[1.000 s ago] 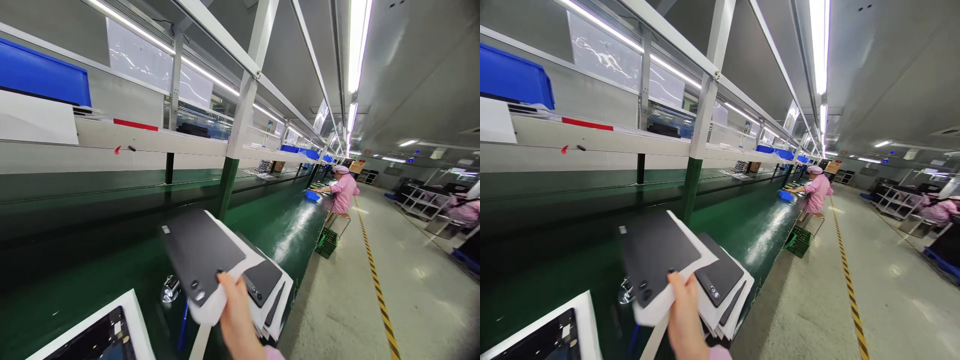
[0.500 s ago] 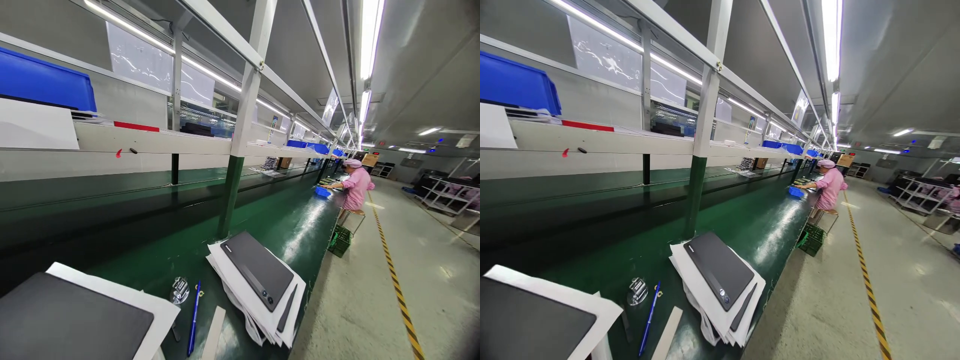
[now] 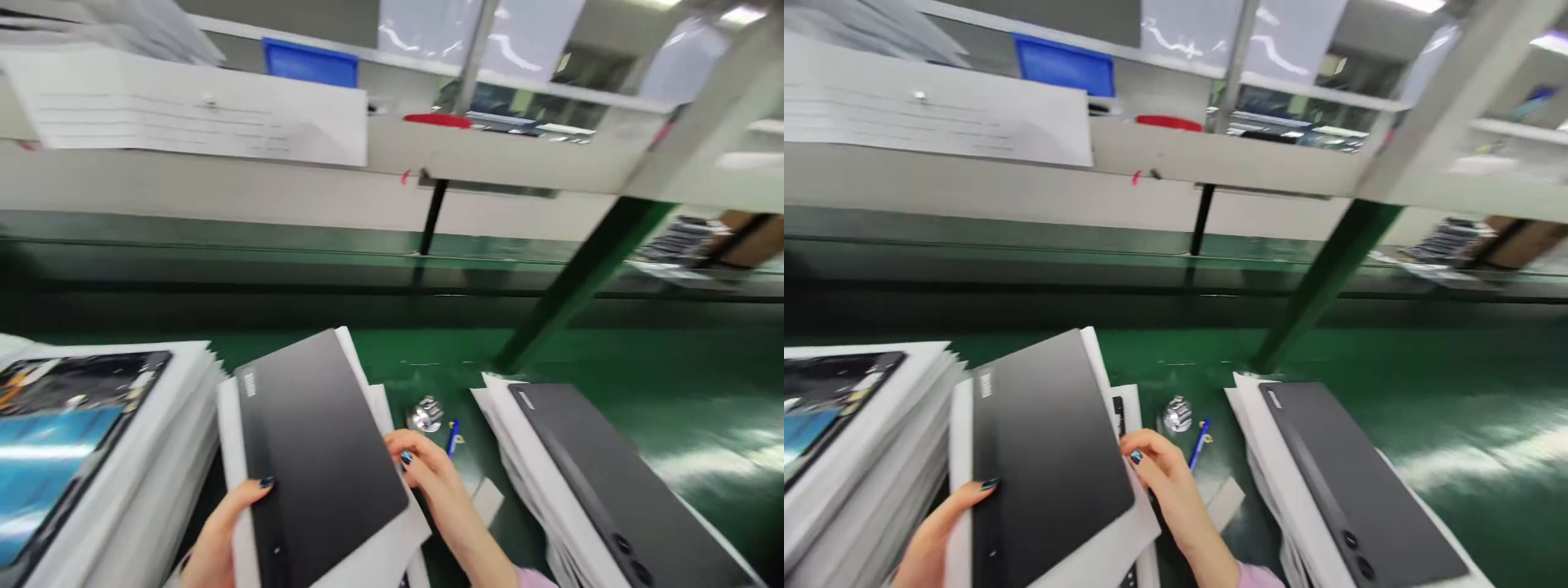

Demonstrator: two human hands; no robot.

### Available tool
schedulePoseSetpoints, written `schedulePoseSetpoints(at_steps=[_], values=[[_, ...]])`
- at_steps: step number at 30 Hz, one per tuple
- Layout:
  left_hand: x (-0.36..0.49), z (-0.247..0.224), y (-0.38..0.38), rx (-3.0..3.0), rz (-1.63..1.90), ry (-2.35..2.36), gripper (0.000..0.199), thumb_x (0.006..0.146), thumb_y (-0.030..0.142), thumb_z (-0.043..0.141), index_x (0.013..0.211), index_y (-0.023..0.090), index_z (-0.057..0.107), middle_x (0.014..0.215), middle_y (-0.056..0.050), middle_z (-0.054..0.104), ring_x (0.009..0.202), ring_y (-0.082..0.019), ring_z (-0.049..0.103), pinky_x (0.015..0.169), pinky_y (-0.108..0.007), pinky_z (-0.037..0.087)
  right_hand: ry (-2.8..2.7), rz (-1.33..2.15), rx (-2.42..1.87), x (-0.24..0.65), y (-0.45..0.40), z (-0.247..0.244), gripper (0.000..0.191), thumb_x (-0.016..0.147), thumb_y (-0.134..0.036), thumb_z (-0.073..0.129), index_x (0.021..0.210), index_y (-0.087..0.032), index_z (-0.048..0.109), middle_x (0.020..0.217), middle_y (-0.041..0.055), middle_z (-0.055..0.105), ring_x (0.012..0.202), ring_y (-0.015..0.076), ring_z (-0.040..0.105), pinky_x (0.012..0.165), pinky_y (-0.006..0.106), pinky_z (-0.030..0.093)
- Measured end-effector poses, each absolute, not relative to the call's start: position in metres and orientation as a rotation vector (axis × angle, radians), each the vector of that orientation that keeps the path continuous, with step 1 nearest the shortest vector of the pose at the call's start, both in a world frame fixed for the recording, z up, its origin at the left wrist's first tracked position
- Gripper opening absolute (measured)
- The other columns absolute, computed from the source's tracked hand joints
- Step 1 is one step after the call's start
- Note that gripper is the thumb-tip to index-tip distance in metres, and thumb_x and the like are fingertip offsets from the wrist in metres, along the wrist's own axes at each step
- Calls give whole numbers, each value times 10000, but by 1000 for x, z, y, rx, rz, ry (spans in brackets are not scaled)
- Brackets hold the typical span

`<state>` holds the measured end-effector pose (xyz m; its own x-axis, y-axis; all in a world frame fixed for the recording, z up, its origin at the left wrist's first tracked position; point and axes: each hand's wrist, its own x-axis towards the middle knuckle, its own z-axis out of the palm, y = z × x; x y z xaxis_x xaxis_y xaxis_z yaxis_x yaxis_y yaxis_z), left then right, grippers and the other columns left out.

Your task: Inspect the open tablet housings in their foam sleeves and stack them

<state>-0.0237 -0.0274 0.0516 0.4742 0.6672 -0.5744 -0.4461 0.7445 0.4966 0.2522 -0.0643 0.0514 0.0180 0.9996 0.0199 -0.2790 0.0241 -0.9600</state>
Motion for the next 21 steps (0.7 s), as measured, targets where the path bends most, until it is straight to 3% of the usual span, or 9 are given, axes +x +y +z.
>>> schedulePoseSetpoints(at_steps=[4,8,13,21], values=[[-21,41,-31,359,707,762,224,708,271,736,791,71,795,810,-133,792,816,-287,734,799,-345,552,-1061,1401,-938,244,-69,56,215,828,-470,715,872,-260,721,1049,51,629,1022,243,595,889,297,455],[-13,42,-29,468,797,702,172,674,238,762,752,90,800,761,-101,792,715,-221,730,700,-266,551,-1106,1396,-1185,247,-77,49,302,800,-549,716,860,-256,753,1153,91,642,1293,304,446,1061,347,349],[-10,47,-25,402,771,620,331,768,382,739,911,89,793,830,-100,797,801,-231,742,799,-278,551,-1016,1554,-1232,250,-80,44,366,763,-604,724,877,-264,797,1030,90,724,1043,298,622,926,355,480],[-8,54,-15,316,854,543,559,950,487,463,1271,58,622,1181,-160,724,1081,-308,671,988,-427,491,-1032,1560,-1202,245,-76,61,315,748,-568,753,862,-281,817,1162,93,727,1204,332,572,930,359,503]])
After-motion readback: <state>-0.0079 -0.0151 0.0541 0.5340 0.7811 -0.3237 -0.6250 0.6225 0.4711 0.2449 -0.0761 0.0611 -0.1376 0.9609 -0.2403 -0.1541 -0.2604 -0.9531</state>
